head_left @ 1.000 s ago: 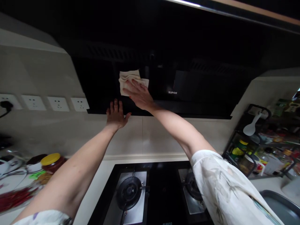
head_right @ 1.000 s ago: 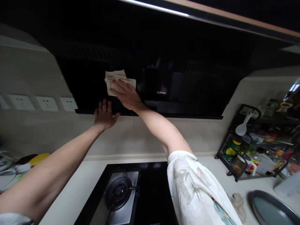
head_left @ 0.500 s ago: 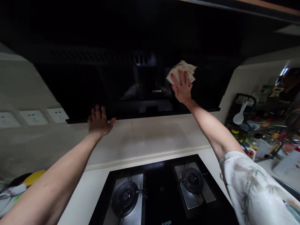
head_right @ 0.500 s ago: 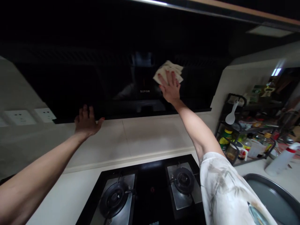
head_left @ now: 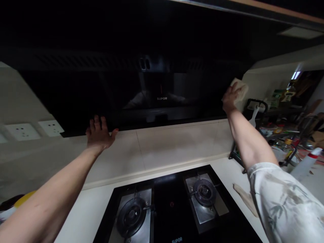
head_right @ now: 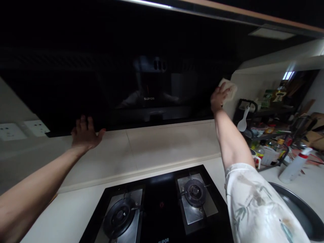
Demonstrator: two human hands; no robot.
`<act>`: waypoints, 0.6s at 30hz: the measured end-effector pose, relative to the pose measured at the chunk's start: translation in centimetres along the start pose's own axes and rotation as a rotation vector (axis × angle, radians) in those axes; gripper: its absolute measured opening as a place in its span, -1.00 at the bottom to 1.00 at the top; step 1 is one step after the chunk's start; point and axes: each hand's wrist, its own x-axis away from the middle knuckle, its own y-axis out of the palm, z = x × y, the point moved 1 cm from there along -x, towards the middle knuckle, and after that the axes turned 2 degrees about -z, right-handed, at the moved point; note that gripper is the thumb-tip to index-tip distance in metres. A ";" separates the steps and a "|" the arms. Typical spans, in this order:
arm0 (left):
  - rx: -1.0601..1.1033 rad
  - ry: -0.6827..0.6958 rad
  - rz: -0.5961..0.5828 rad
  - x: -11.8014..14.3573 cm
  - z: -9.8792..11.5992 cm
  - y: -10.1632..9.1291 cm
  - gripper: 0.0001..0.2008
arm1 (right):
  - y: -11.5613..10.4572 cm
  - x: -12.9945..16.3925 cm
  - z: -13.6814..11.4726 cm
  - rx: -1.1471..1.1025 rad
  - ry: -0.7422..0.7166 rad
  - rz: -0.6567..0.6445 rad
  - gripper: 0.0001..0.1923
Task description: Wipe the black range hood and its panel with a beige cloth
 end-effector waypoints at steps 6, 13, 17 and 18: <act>0.004 0.025 0.057 -0.1 -0.3 0.5 -0.14 | 4.9 9.7 -9.4 -0.091 0.044 -0.011 -0.36; -0.009 0.021 0.052 -0.1 -0.4 0.5 -0.15 | 10.1 20.4 -17.3 0.001 -0.617 -0.241 -0.40; -0.027 0.028 0.049 -0.2 -0.7 0.5 -0.13 | 10.3 20.6 -17.2 -0.001 -0.856 -0.280 -0.27; -0.036 0.023 0.042 -0.2 -0.7 0.5 -0.13 | 10.0 20.0 -16.6 0.000 -0.893 -0.281 -0.26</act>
